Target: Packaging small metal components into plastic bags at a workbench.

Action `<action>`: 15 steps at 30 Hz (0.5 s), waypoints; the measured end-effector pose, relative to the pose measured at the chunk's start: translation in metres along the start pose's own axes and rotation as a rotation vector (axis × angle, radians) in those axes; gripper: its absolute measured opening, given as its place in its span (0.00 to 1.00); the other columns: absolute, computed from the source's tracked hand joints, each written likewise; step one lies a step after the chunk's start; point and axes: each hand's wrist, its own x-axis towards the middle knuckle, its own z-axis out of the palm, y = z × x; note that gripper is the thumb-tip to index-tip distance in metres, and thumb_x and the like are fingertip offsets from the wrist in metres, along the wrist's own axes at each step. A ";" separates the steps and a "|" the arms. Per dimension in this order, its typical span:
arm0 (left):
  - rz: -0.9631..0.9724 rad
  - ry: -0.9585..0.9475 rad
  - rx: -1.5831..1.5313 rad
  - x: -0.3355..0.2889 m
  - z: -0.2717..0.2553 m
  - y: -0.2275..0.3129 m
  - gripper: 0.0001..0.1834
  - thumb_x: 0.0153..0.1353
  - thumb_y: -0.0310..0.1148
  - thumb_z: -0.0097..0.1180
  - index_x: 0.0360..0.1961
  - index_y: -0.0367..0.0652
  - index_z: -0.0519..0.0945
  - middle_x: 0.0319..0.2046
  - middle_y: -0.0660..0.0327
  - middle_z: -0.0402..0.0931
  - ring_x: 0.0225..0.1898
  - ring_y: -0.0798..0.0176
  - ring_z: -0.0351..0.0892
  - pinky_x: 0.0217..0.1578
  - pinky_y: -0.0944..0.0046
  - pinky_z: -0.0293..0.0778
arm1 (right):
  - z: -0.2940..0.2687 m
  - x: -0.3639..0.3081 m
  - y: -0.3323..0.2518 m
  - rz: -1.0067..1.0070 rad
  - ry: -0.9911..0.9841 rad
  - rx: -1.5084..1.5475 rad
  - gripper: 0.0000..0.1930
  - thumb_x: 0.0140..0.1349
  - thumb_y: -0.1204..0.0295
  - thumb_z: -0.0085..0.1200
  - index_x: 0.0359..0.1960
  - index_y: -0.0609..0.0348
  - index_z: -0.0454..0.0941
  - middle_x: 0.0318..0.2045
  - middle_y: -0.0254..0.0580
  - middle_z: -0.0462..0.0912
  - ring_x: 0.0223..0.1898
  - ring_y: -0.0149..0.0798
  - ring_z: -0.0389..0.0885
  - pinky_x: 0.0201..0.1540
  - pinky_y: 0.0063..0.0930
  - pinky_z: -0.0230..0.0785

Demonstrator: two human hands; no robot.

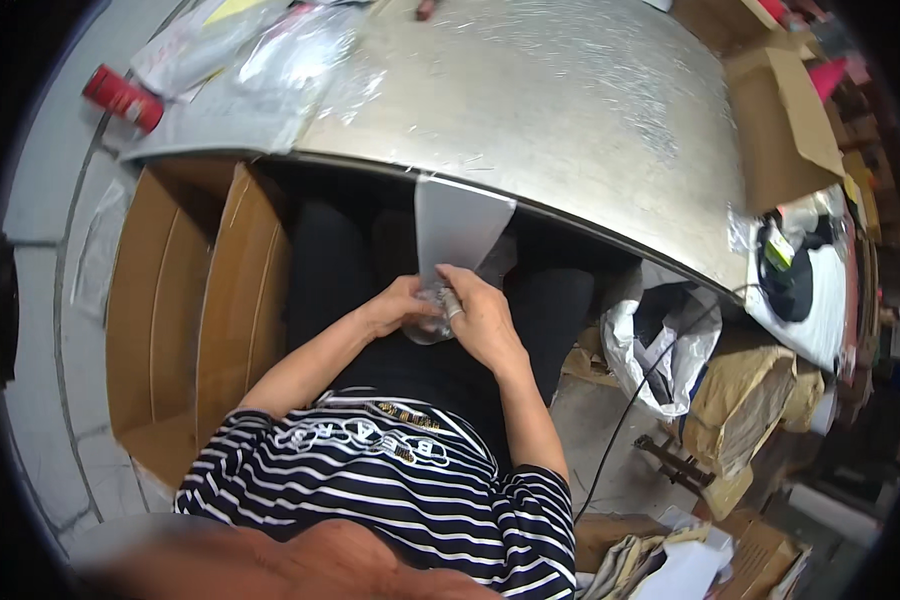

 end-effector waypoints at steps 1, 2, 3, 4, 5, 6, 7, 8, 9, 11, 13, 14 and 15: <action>-0.109 0.038 0.000 -0.001 -0.001 -0.001 0.20 0.57 0.29 0.62 0.51 0.36 0.75 0.41 0.60 0.80 0.38 0.65 0.82 0.36 0.65 0.82 | -0.005 0.001 0.004 -0.017 0.086 -0.025 0.18 0.55 0.79 0.53 0.50 0.64 0.76 0.44 0.54 0.80 0.46 0.54 0.80 0.49 0.39 0.73; -0.211 0.071 0.008 -0.001 -0.003 -0.002 0.17 0.60 0.32 0.61 0.49 0.36 0.77 0.40 0.59 0.80 0.38 0.65 0.82 0.35 0.65 0.82 | -0.006 0.003 0.003 -0.067 0.081 -0.028 0.18 0.53 0.78 0.55 0.48 0.64 0.77 0.44 0.54 0.81 0.45 0.54 0.81 0.48 0.38 0.74; -0.205 0.076 0.020 -0.007 0.000 -0.002 0.17 0.63 0.35 0.58 0.48 0.36 0.78 0.40 0.59 0.80 0.38 0.65 0.82 0.34 0.64 0.82 | -0.004 0.006 0.008 -0.077 0.043 0.020 0.19 0.52 0.77 0.57 0.48 0.64 0.77 0.43 0.53 0.81 0.45 0.54 0.81 0.48 0.37 0.74; -0.197 0.079 0.032 -0.017 0.002 -0.002 0.17 0.65 0.38 0.55 0.48 0.36 0.79 0.39 0.59 0.80 0.38 0.65 0.82 0.34 0.64 0.82 | -0.010 0.007 -0.002 -0.096 0.034 0.011 0.19 0.52 0.74 0.59 0.48 0.63 0.77 0.43 0.51 0.81 0.45 0.53 0.80 0.49 0.38 0.73; -0.161 0.051 0.040 -0.021 0.002 -0.004 0.18 0.67 0.38 0.52 0.50 0.36 0.78 0.39 0.58 0.80 0.38 0.64 0.82 0.34 0.64 0.82 | -0.012 0.006 0.000 -0.192 0.028 -0.035 0.20 0.51 0.71 0.60 0.48 0.62 0.78 0.43 0.50 0.81 0.46 0.51 0.79 0.50 0.38 0.72; -0.130 0.082 0.103 -0.020 0.012 0.004 0.18 0.68 0.37 0.50 0.52 0.35 0.77 0.42 0.56 0.80 0.39 0.62 0.82 0.34 0.64 0.82 | -0.016 0.003 0.006 -0.161 -0.024 -0.081 0.21 0.51 0.69 0.61 0.48 0.62 0.77 0.45 0.49 0.81 0.48 0.50 0.78 0.51 0.40 0.71; -0.135 0.023 0.125 -0.013 0.024 0.014 0.18 0.68 0.37 0.50 0.52 0.35 0.77 0.42 0.56 0.80 0.39 0.62 0.82 0.34 0.64 0.82 | -0.019 0.001 0.009 -0.106 -0.058 -0.084 0.18 0.50 0.69 0.61 0.44 0.61 0.80 0.40 0.50 0.82 0.42 0.51 0.80 0.46 0.40 0.72; -0.035 0.021 0.185 -0.008 0.036 0.024 0.20 0.68 0.38 0.50 0.55 0.35 0.75 0.43 0.54 0.80 0.40 0.61 0.82 0.35 0.65 0.82 | -0.015 -0.002 0.025 0.017 -0.024 -0.026 0.15 0.50 0.70 0.61 0.40 0.61 0.81 0.36 0.50 0.82 0.39 0.51 0.80 0.43 0.40 0.72; 0.070 0.021 0.240 -0.003 0.048 0.034 0.22 0.69 0.38 0.49 0.58 0.35 0.72 0.45 0.52 0.80 0.42 0.59 0.83 0.35 0.65 0.81 | -0.016 -0.004 0.041 0.134 0.011 0.037 0.13 0.50 0.70 0.61 0.37 0.61 0.82 0.33 0.50 0.82 0.36 0.51 0.81 0.39 0.40 0.72; 0.091 0.015 0.206 -0.004 0.066 0.060 0.26 0.69 0.41 0.48 0.61 0.35 0.67 0.46 0.48 0.79 0.42 0.56 0.83 0.35 0.66 0.81 | -0.046 -0.004 0.043 0.018 0.160 0.154 0.08 0.52 0.73 0.61 0.33 0.62 0.82 0.28 0.47 0.82 0.32 0.45 0.82 0.35 0.35 0.72; 0.131 0.048 0.151 -0.002 0.073 0.077 0.31 0.69 0.43 0.47 0.66 0.35 0.59 0.48 0.42 0.77 0.41 0.53 0.84 0.36 0.67 0.80 | -0.099 -0.007 0.049 0.021 0.506 0.243 0.07 0.56 0.72 0.60 0.32 0.63 0.83 0.28 0.42 0.83 0.31 0.36 0.81 0.34 0.31 0.71; 0.177 0.058 0.189 -0.001 0.067 0.078 0.28 0.69 0.41 0.47 0.63 0.34 0.62 0.47 0.43 0.78 0.41 0.53 0.84 0.37 0.66 0.80 | -0.131 -0.009 0.053 0.110 0.729 0.168 0.06 0.58 0.72 0.59 0.32 0.63 0.83 0.27 0.40 0.83 0.31 0.31 0.80 0.34 0.28 0.70; 0.222 0.086 0.228 -0.005 0.059 0.078 0.25 0.69 0.39 0.47 0.61 0.33 0.66 0.46 0.44 0.79 0.40 0.54 0.84 0.37 0.66 0.80 | -0.168 -0.010 0.048 0.165 0.877 -0.024 0.07 0.58 0.72 0.59 0.32 0.64 0.82 0.27 0.42 0.83 0.31 0.32 0.80 0.35 0.28 0.70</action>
